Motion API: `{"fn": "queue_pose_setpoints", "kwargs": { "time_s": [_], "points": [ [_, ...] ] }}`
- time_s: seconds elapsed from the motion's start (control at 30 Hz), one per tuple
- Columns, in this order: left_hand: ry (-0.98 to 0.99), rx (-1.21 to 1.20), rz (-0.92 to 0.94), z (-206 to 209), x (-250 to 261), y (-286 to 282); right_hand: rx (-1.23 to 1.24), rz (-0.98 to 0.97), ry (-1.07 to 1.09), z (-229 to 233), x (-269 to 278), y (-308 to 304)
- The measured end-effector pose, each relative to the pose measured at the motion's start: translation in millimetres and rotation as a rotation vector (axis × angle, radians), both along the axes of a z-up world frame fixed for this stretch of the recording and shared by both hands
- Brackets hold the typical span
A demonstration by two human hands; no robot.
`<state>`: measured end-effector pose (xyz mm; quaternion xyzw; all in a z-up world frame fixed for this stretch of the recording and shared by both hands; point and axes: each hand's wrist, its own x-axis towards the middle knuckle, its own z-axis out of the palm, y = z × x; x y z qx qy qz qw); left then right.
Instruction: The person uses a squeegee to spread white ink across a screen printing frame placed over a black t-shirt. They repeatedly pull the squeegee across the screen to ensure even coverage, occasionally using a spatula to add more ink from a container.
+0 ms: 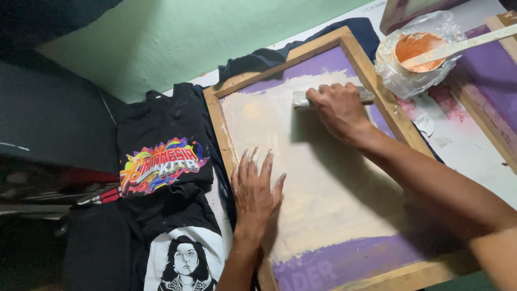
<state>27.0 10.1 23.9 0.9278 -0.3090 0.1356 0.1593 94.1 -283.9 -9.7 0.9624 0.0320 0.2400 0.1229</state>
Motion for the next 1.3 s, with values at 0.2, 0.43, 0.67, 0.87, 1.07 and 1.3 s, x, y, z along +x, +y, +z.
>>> {"fn": "queue_pose_setpoints", "kwargs": {
  "time_s": [0.2,0.43,0.67,0.87,1.07,1.3],
  "points": [
    [-0.073,-0.135,-0.003,-10,23,-16,-0.021,0.293,-0.119,-49,-12,-21],
    [0.064,-0.246,-0.043,-5,24,-15,-0.067,0.301,0.072,14,-184,32],
    [0.06,-0.275,-0.051,-13,26,-15,0.351,0.272,0.413,72,-127,16],
    [0.169,-0.304,-0.019,-3,24,-13,0.193,0.236,0.139,31,44,-12],
    [0.185,-0.333,0.004,-7,25,-8,0.282,0.373,0.246,-1,5,14],
    [0.166,-0.369,-0.038,-5,25,-8,-0.011,0.409,0.351,35,-163,39]
  ]
}}
